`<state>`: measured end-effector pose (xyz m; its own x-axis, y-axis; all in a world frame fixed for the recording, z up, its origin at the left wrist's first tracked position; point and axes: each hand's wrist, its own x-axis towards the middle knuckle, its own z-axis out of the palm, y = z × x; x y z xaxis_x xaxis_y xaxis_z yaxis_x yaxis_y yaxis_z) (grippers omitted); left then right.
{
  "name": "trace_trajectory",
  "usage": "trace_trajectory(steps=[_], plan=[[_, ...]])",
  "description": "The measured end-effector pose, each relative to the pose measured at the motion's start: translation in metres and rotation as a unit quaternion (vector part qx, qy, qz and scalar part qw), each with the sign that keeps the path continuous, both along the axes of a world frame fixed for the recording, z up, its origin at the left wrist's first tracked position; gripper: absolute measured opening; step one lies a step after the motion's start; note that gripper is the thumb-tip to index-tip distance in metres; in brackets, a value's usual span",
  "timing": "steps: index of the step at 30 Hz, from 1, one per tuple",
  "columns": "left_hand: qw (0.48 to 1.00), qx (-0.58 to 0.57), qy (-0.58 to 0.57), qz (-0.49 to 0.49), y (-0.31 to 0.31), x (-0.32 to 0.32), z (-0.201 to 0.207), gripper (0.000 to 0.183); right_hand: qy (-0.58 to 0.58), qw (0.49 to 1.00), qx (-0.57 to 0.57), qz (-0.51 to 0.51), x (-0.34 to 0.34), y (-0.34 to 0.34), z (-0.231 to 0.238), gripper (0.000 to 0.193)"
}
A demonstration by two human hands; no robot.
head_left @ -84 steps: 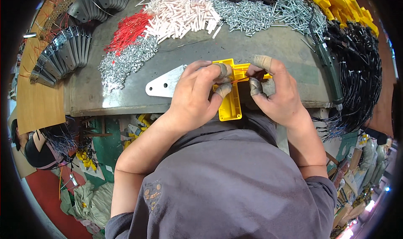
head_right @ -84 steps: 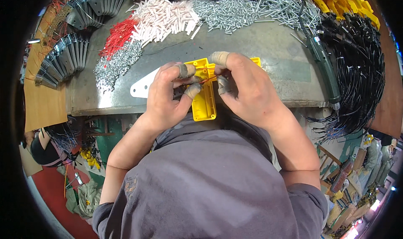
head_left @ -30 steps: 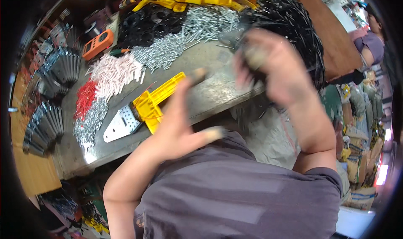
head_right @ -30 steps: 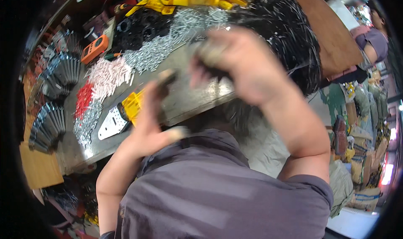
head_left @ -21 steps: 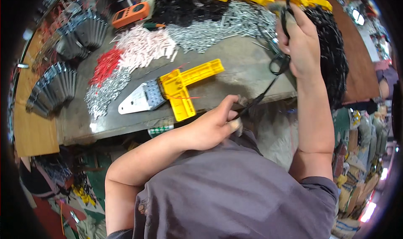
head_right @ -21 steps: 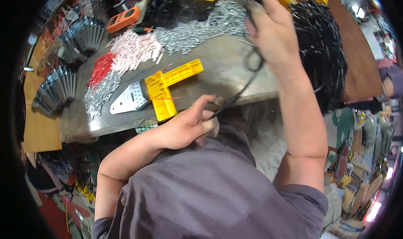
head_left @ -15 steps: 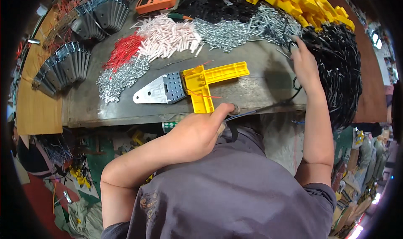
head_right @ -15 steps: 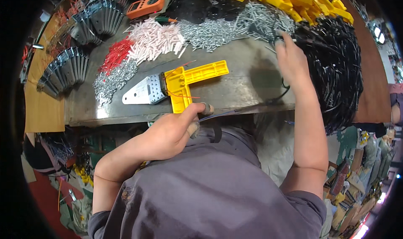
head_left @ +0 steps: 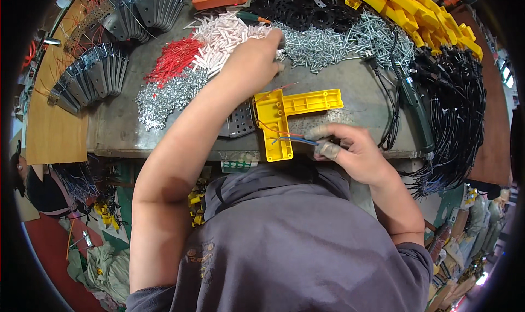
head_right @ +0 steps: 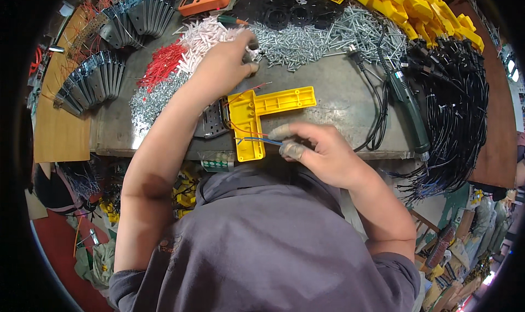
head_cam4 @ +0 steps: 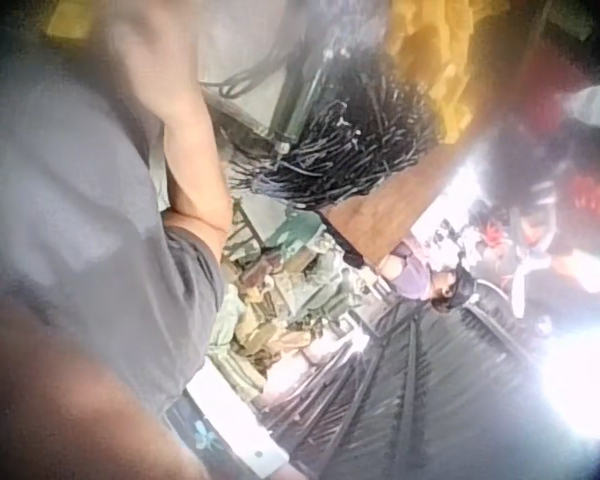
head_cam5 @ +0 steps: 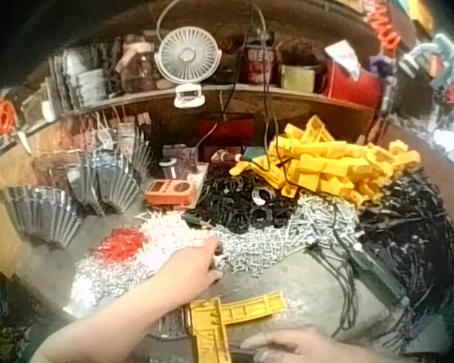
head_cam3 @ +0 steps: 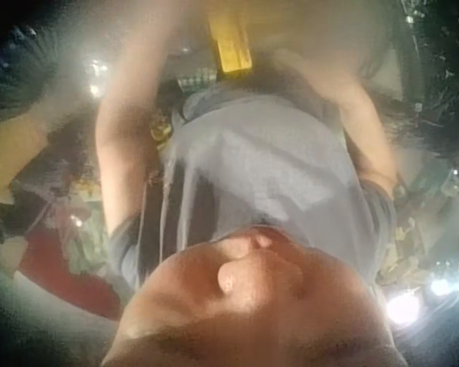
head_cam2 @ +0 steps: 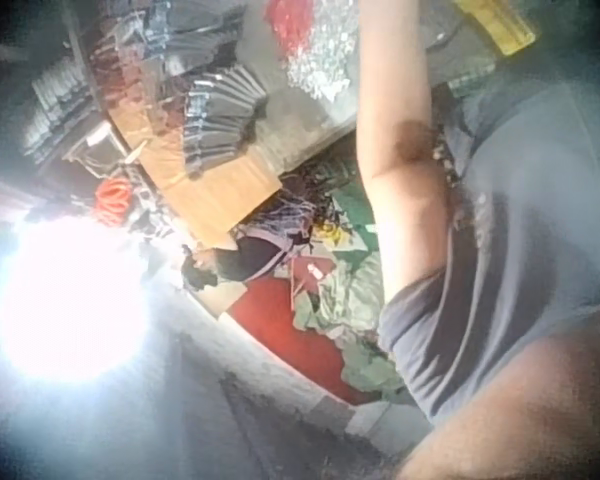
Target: Assembling a specialized heating tool or electronic device including housing, plates, and internal wiring.
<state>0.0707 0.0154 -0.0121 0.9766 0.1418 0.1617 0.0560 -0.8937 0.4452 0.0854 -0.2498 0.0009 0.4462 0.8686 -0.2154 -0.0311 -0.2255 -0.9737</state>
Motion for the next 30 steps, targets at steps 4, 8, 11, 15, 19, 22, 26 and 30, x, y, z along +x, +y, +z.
trace_trajectory(steps=[4, 8, 11, 15, 19, 22, 26, 30], plan=[[0.994, 0.094, 0.040, -0.030, -0.007, 0.009, -0.005, 0.039, 0.060, 0.998, 0.020, -0.012, 0.001, 0.000, -0.006, 0.027], [0.989, 0.133, 0.013, -0.065, -0.010, 0.015, -0.008, 0.045, 0.108, 0.991, 0.058, -0.047, 0.004, -0.001, -0.015, 0.015], [0.986, 0.145, 0.062, -0.062, -0.013, 0.018, -0.004, 0.045, 0.124, 0.979, 0.110, -0.121, 0.000, 0.005, -0.012, 0.008], [0.993, -0.029, -0.112, -0.034, -0.018, -0.009, 0.011, 0.039, 0.136, 0.957, 0.190, -0.170, -0.005, 0.006, -0.016, 0.007], [0.897, -0.426, -0.115, -0.033, -0.043, -0.051, 0.023, 0.034, 0.183, 0.953, 0.172, -0.169, -0.002, -0.001, -0.008, 0.012], [0.822, -0.558, -0.101, -0.043, -0.053, -0.072, 0.022, 0.033, 0.128, 0.971, 0.117, -0.167, -0.008, 0.008, 0.002, 0.018], [0.759, -0.640, -0.117, -0.036, -0.058, -0.083, 0.018, 0.037, 0.092, 0.973, 0.117, -0.175, -0.013, 0.009, -0.006, 0.020], [0.710, -0.692, -0.129, -0.027, -0.062, -0.090, 0.017, 0.041, 0.057, 0.967, 0.145, -0.201, -0.020, 0.007, 0.000, 0.013]])
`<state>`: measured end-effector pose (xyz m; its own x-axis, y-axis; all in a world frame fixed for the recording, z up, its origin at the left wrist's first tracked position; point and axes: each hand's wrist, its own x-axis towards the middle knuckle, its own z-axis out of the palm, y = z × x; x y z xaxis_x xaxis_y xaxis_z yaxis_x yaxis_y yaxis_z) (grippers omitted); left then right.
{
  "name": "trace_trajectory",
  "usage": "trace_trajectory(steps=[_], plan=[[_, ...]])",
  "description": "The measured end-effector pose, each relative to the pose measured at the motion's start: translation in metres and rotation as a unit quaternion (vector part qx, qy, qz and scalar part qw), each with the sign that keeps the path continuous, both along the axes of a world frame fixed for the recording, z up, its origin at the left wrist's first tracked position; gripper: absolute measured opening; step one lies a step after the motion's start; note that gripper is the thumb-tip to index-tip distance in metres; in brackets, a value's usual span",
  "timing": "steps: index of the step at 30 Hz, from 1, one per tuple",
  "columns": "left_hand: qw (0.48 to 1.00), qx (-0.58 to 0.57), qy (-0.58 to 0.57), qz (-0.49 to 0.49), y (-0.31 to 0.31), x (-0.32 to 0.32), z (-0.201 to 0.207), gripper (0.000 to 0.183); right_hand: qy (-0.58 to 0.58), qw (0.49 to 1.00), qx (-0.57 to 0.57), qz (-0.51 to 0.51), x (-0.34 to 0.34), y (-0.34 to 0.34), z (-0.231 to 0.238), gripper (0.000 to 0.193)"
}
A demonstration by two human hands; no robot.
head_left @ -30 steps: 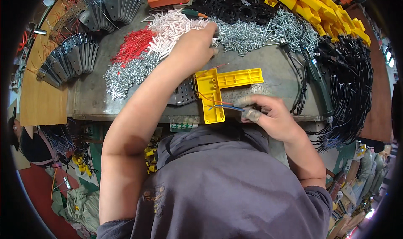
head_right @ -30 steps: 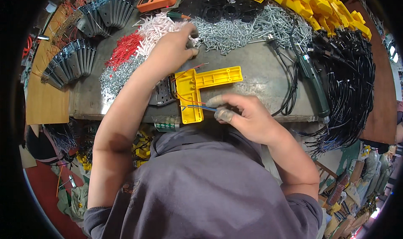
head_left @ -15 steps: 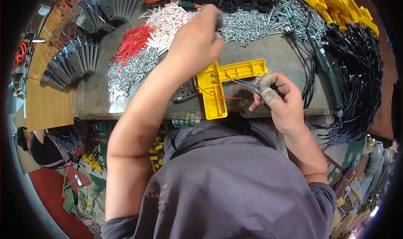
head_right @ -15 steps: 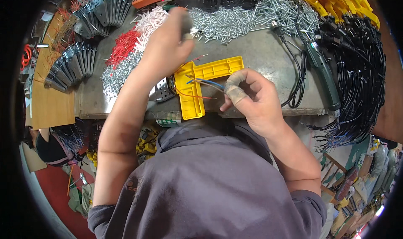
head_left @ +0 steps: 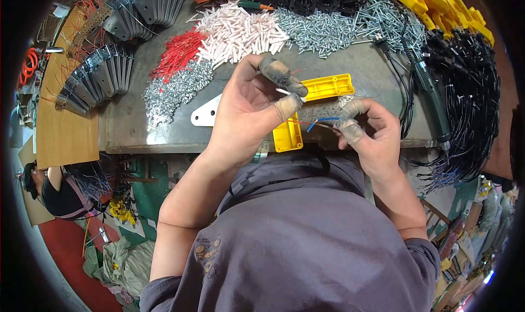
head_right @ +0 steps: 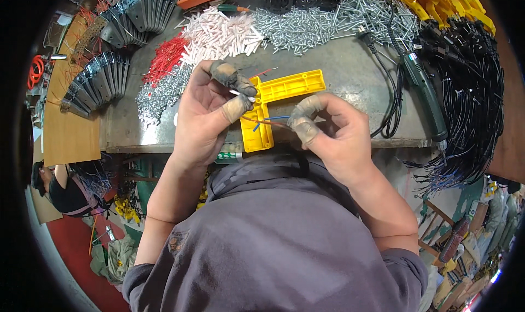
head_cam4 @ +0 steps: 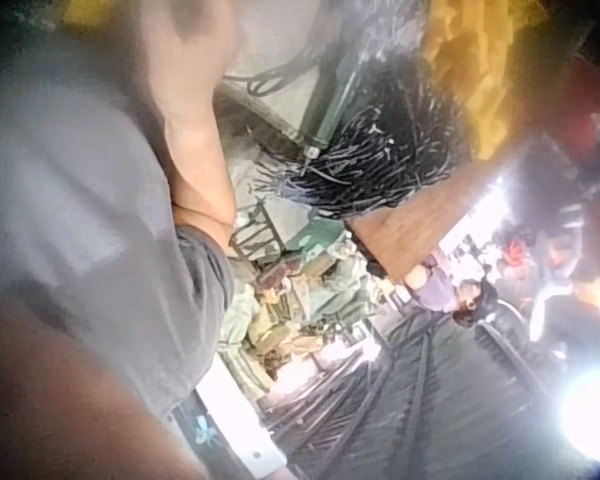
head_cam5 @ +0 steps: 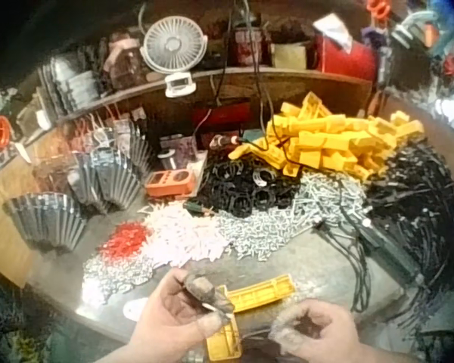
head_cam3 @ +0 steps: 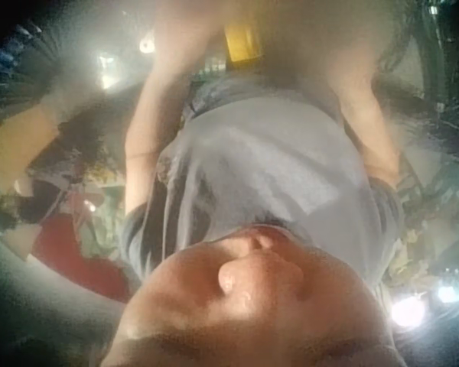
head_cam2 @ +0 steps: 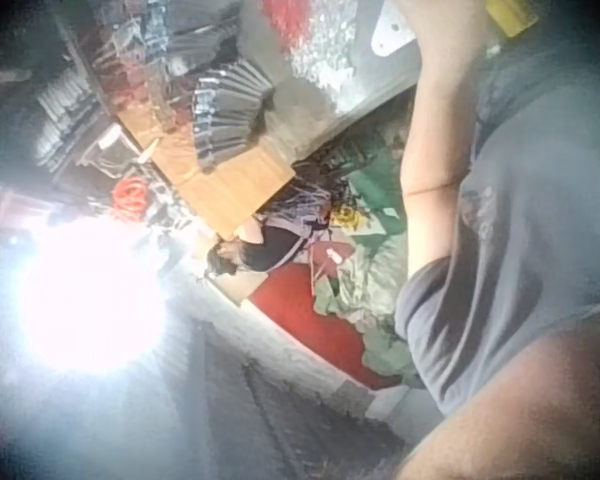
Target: Assembling a specialized heating tool or electronic device including housing, plates, and internal wiring.
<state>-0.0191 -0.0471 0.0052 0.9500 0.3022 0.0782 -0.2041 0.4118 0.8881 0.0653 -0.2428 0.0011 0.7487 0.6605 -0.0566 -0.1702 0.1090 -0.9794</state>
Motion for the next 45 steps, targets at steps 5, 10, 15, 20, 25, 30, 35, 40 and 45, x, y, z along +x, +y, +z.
trace_trajectory(steps=[5, 10, 15, 20, 25, 30, 35, 40, 45], plan=[[0.999, -0.015, -0.023, 0.033, -0.009, -0.002, -0.004, 0.046, -0.084, 0.994, 0.026, -0.060, -0.006, 0.006, -0.001, 0.012], [0.997, -0.005, -0.045, 0.061, -0.015, -0.005, -0.007, 0.047, -0.069, 0.993, 0.043, -0.082, -0.010, 0.007, -0.002, 0.013], [0.996, 0.007, -0.058, 0.074, -0.018, -0.007, -0.007, 0.046, -0.108, 0.989, 0.045, -0.093, -0.011, 0.011, -0.001, 0.013], [0.992, 0.052, -0.074, 0.083, -0.015, -0.006, -0.012, 0.046, -0.122, 0.990, 0.031, -0.063, -0.016, 0.010, 0.002, 0.012], [0.995, 0.017, -0.067, 0.075, -0.015, -0.006, -0.008, 0.047, -0.124, 0.992, -0.002, -0.037, -0.015, 0.014, 0.000, 0.012], [0.985, 0.150, -0.079, 0.015, 0.000, -0.011, -0.004, 0.054, -0.136, 0.989, -0.050, 0.014, -0.010, 0.011, -0.002, 0.012], [0.933, 0.343, -0.101, -0.046, 0.011, -0.014, -0.004, 0.063, -0.084, 0.996, -0.019, 0.033, -0.012, 0.017, -0.003, 0.012], [0.939, 0.326, -0.101, -0.031, 0.007, -0.013, -0.005, 0.064, -0.071, 0.993, -0.025, 0.093, -0.010, 0.019, -0.013, 0.028], [0.932, 0.352, -0.057, -0.057, 0.009, -0.023, -0.007, 0.056, -0.201, 0.951, -0.101, 0.212, -0.011, 0.025, -0.004, 0.055]])
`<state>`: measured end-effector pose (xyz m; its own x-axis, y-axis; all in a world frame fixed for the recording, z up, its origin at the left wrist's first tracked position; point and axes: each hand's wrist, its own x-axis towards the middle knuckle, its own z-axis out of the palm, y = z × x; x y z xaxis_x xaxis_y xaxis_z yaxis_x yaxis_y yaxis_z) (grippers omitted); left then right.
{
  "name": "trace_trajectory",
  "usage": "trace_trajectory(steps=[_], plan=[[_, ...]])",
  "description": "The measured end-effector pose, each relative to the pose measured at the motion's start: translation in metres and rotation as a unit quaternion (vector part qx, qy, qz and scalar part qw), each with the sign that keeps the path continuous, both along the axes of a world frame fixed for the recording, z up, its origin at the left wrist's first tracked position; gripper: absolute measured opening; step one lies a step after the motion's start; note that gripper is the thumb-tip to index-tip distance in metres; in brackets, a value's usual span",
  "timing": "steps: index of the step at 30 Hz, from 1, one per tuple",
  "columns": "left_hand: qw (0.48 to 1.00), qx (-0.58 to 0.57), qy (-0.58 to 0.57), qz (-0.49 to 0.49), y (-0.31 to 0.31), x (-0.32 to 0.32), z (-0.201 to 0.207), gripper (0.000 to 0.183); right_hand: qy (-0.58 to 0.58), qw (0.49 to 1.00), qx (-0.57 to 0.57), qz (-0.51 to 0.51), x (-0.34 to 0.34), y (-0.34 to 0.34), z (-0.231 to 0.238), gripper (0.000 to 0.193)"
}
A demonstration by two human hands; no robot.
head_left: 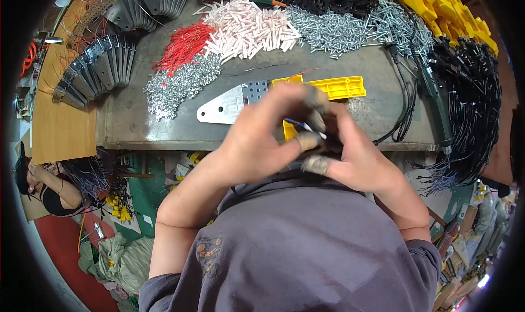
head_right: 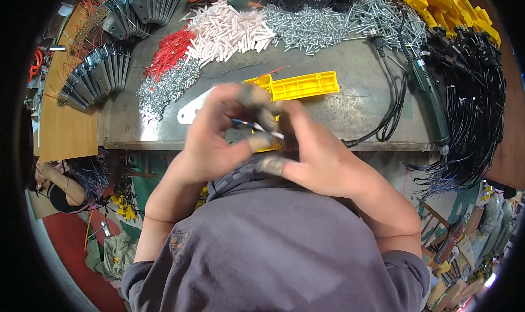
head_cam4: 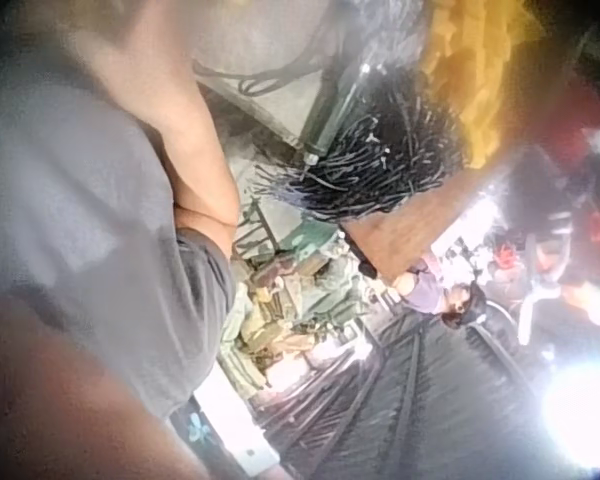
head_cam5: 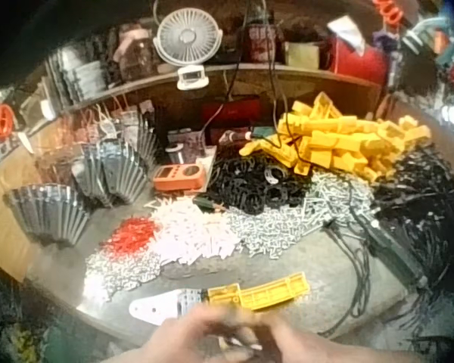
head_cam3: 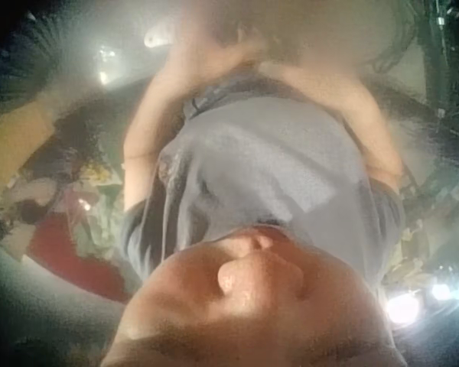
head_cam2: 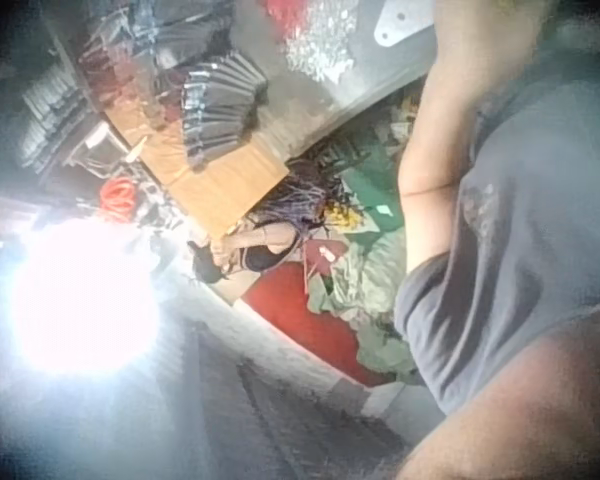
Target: Assembling a specialized heating tool or electronic device including housing, plates, and internal wiring.
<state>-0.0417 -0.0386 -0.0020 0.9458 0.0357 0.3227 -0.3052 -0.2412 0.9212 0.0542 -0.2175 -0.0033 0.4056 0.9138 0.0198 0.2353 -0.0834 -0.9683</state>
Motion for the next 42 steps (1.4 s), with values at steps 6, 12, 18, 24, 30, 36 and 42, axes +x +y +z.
trace_trajectory(steps=[6, 12, 18, 24, 30, 36, 42], plan=[[0.907, 0.337, -0.240, 0.077, 0.010, -0.005, 0.006, 0.036, 0.009, 1.000, 0.012, -0.026, 0.005, 0.003, 0.004, 0.025], [0.960, 0.254, -0.024, 0.118, 0.018, -0.030, 0.029, 0.033, 0.045, 0.993, -0.105, -0.023, 0.011, -0.011, 0.008, 0.015], [0.968, 0.222, 0.100, -0.069, 0.046, 0.041, 0.044, 0.034, 0.372, 0.922, 0.102, -0.020, 0.026, -0.030, -0.019, 0.038], [0.854, 0.504, 0.008, 0.131, 0.062, 0.131, -0.017, 0.031, 0.293, 0.953, 0.071, 0.016, 0.024, -0.027, -0.015, 0.012], [0.831, 0.536, -0.023, 0.149, 0.063, 0.134, -0.023, 0.034, 0.185, 0.975, -0.022, -0.121, 0.017, -0.028, 0.002, 0.015], [0.989, -0.018, -0.035, 0.144, 0.032, 0.079, 0.007, 0.031, 0.130, 0.967, 0.074, -0.206, 0.021, -0.022, 0.000, 0.009], [0.957, -0.281, 0.008, 0.077, 0.003, 0.033, 0.005, 0.033, 0.122, 0.967, 0.090, -0.204, 0.018, -0.018, 0.000, 0.011]])
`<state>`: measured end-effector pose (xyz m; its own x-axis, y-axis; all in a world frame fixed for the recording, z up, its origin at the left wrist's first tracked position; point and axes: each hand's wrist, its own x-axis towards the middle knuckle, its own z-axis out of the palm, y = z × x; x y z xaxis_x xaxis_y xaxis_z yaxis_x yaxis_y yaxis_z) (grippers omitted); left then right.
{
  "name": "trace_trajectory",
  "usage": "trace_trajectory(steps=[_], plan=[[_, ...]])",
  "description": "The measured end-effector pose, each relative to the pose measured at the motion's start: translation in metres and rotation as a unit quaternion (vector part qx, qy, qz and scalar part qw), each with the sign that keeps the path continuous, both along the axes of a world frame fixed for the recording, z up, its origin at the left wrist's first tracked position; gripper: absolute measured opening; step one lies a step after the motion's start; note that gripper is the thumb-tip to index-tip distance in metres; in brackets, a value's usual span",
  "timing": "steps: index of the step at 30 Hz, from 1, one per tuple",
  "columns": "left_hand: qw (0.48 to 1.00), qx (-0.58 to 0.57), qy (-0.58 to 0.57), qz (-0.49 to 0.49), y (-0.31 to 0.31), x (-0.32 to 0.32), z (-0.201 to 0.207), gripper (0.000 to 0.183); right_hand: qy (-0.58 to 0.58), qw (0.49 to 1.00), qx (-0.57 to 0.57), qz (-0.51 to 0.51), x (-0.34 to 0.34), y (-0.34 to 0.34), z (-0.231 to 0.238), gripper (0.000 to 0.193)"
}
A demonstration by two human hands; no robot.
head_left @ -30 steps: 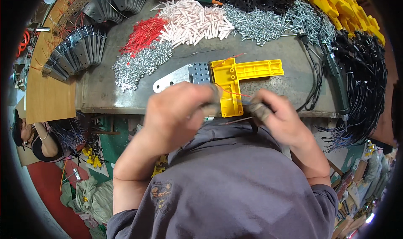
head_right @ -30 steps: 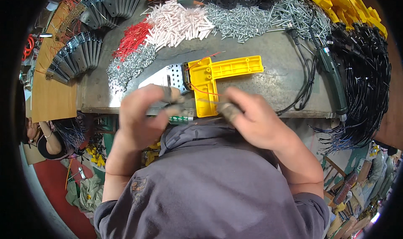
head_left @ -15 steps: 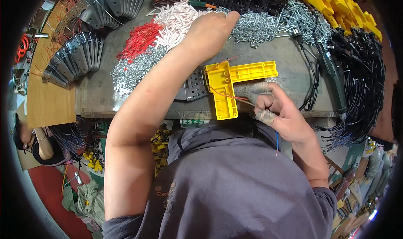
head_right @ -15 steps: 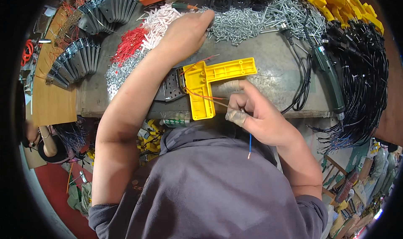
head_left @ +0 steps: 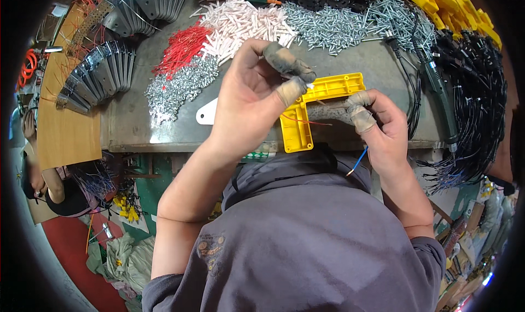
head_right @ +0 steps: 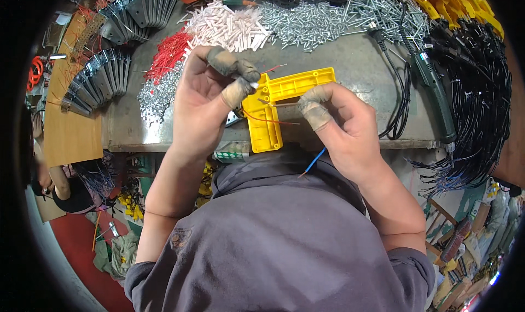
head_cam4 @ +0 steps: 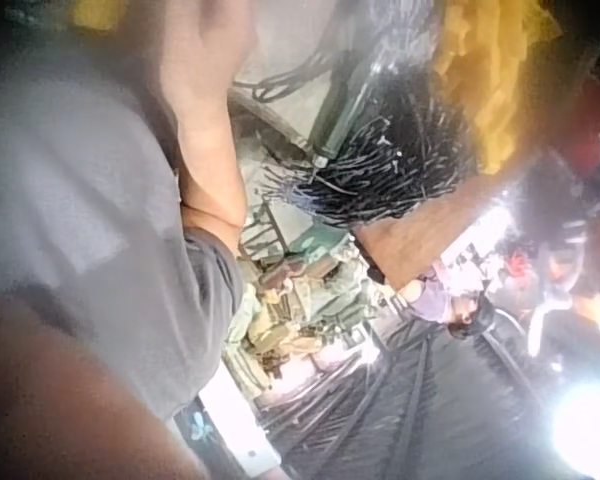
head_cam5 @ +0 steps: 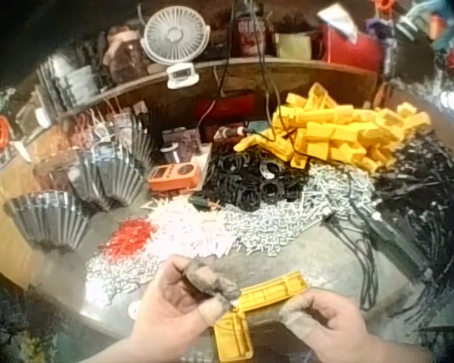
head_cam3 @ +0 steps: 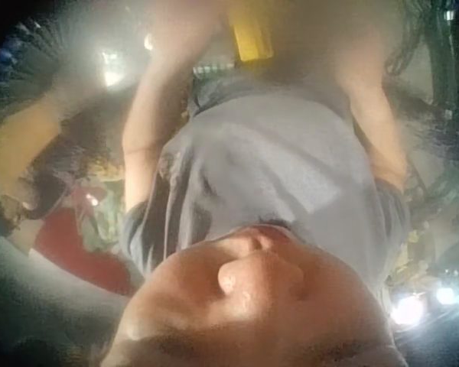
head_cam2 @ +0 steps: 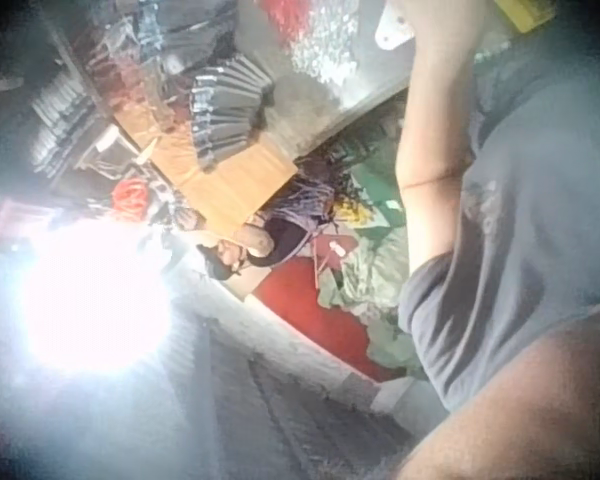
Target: Assembling a specialized heating tool or electronic device including housing, plates, and internal wiring.
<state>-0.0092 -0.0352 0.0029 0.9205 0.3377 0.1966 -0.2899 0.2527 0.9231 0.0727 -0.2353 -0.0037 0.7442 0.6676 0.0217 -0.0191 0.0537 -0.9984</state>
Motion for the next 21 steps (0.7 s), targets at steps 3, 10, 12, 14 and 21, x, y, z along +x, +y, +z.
trace_trajectory(steps=[3, 10, 12, 14, 21], plan=[[1.000, -0.021, -0.018, 0.001, -0.003, -0.005, -0.005, 0.034, -0.031, 0.999, -0.004, 0.007, -0.001, 0.001, -0.001, 0.011], [0.999, 0.040, -0.032, -0.007, -0.007, -0.012, -0.001, 0.035, -0.055, 0.998, -0.032, 0.007, -0.003, 0.005, -0.004, 0.009], [0.996, 0.078, -0.031, 0.010, -0.009, -0.015, 0.001, 0.036, -0.057, 0.998, -0.032, 0.005, -0.004, 0.005, -0.006, 0.010], [0.988, 0.147, -0.047, 0.023, -0.008, -0.014, 0.000, 0.039, -0.052, 0.998, -0.029, -0.004, -0.003, 0.006, -0.006, 0.010], [0.918, 0.371, -0.123, 0.064, -0.007, -0.017, -0.015, 0.047, -0.050, 0.998, -0.034, -0.011, -0.011, 0.010, -0.003, 0.011]])
